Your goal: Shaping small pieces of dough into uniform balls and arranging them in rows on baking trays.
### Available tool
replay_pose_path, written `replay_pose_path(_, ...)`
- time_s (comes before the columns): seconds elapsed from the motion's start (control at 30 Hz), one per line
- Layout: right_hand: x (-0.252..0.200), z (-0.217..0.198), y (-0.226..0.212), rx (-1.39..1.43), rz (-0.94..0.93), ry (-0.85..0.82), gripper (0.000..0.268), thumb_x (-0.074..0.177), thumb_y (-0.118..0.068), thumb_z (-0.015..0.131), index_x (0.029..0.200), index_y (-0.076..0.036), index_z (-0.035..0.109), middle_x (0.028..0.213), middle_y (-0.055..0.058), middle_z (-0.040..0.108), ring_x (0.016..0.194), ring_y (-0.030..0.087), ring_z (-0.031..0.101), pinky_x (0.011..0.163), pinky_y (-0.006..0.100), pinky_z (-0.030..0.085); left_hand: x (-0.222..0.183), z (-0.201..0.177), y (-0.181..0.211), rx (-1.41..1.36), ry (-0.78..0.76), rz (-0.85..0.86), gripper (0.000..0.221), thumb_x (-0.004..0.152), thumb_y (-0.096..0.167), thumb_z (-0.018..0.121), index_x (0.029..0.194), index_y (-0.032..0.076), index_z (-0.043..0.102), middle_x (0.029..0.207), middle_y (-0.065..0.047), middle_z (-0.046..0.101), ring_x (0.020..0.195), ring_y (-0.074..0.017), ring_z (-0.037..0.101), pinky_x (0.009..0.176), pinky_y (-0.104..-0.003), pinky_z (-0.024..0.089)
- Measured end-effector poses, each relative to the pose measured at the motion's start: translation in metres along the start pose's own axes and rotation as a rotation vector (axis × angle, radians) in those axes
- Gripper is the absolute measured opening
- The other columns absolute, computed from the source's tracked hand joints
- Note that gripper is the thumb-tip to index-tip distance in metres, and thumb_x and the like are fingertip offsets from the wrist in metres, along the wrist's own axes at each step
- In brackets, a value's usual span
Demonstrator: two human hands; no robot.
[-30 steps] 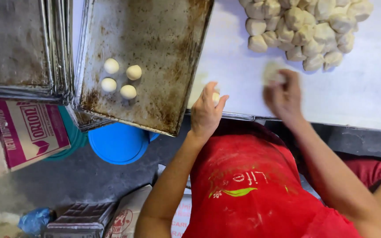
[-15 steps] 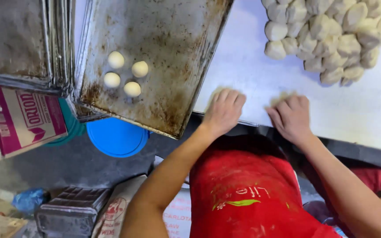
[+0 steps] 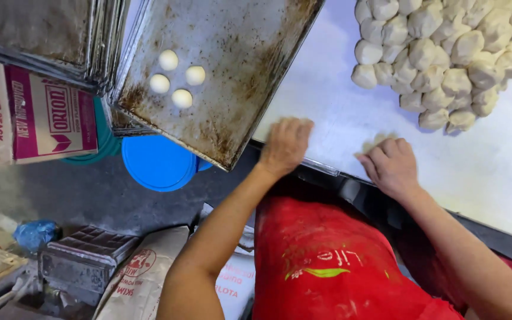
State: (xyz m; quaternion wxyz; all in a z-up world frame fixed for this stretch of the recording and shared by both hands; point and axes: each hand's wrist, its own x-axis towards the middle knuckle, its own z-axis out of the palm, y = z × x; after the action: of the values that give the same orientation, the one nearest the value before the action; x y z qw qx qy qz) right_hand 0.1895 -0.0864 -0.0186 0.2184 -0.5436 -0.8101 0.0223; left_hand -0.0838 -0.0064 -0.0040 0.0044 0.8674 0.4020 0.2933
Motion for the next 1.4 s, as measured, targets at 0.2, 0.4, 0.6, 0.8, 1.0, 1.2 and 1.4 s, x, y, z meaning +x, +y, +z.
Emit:
replay_pose_path(0.2,0.075,0.024,0.003,-0.125,0.011,0.172,0.044,0.110,-0.035,0.069,0.075,-0.011,0.058,0.081,0.009,0.051,0.079,0.032,0.058,0.070,0.042,0.044,0.065,0.061,-0.005,0.154,0.158,-0.130,0.027,0.086,0.015,0.057,0.112,0.013,0.062,0.080,-0.006,0.053,0.074,-0.0293,0.058,0.064,-0.044,0.048)
replay_pose_path(0.4,0.013,-0.011,-0.014,0.066,0.024,0.011,0.037,0.098,-0.026,0.073,0.072,-0.004,0.058,0.074,0.014,0.048,0.070,0.042,0.053,0.062,0.049,0.040,0.010,0.000,0.018,0.027,0.080,-0.085,0.024,0.098,0.011,0.048,0.113,0.009,0.066,0.080,-0.007,0.052,0.071,-0.0311,0.056,0.061,-0.042,0.046)
replay_pose_path(0.6,0.059,0.022,0.015,-0.076,-0.016,0.184,0.046,0.106,-0.035,0.067,0.069,-0.011,0.053,0.078,0.008,0.045,0.071,0.034,0.052,0.065,0.043,0.040,0.059,0.046,-0.009,0.229,0.111,-0.072,0.026,0.091,0.011,0.051,0.114,0.013,0.064,0.080,-0.005,0.048,0.069,-0.0269,0.051,0.061,-0.040,0.045)
replay_pose_path(0.8,0.039,-0.008,-0.019,0.000,-0.022,0.060,0.035,0.096,-0.032,0.072,0.073,-0.007,0.063,0.073,0.012,0.052,0.070,0.039,0.057,0.063,0.049,0.042,0.031,0.016,0.015,0.040,0.062,-0.101,0.024,0.098,0.015,0.050,0.115,0.007,0.065,0.079,-0.009,0.054,0.069,-0.0328,0.057,0.063,-0.044,0.049)
replay_pose_path(1.0,0.036,0.013,0.017,-0.051,-0.035,0.095,0.040,0.101,-0.034,0.067,0.070,-0.012,0.057,0.072,0.008,0.047,0.068,0.035,0.053,0.064,0.045,0.044,0.049,0.040,-0.015,0.169,-0.005,-0.078,0.024,0.094,0.017,0.050,0.111,0.014,0.067,0.078,-0.006,0.051,0.069,-0.0290,0.054,0.059,-0.043,0.045)
replay_pose_path(1.2,0.069,0.008,-0.009,-0.068,-0.031,0.212,0.044,0.103,-0.041,0.067,0.070,-0.013,0.058,0.074,0.005,0.050,0.074,0.030,0.057,0.067,0.041,0.044,0.066,0.043,0.010,0.212,0.135,-0.125,0.017,0.099,0.021,0.052,0.108,0.014,0.064,0.074,-0.003,0.053,0.069,-0.0250,0.058,0.063,-0.038,0.050)
replay_pose_path(1.4,-0.006,-0.015,0.016,0.088,-0.099,0.029,0.035,0.095,-0.035,0.070,0.072,-0.013,0.055,0.074,0.007,0.046,0.067,0.034,0.052,0.066,0.043,0.044,0.028,-0.007,0.003,0.007,-0.072,-0.121,0.022,0.104,0.021,0.045,0.110,0.012,0.065,0.077,-0.004,0.049,0.068,-0.0307,0.055,0.058,-0.043,0.046)
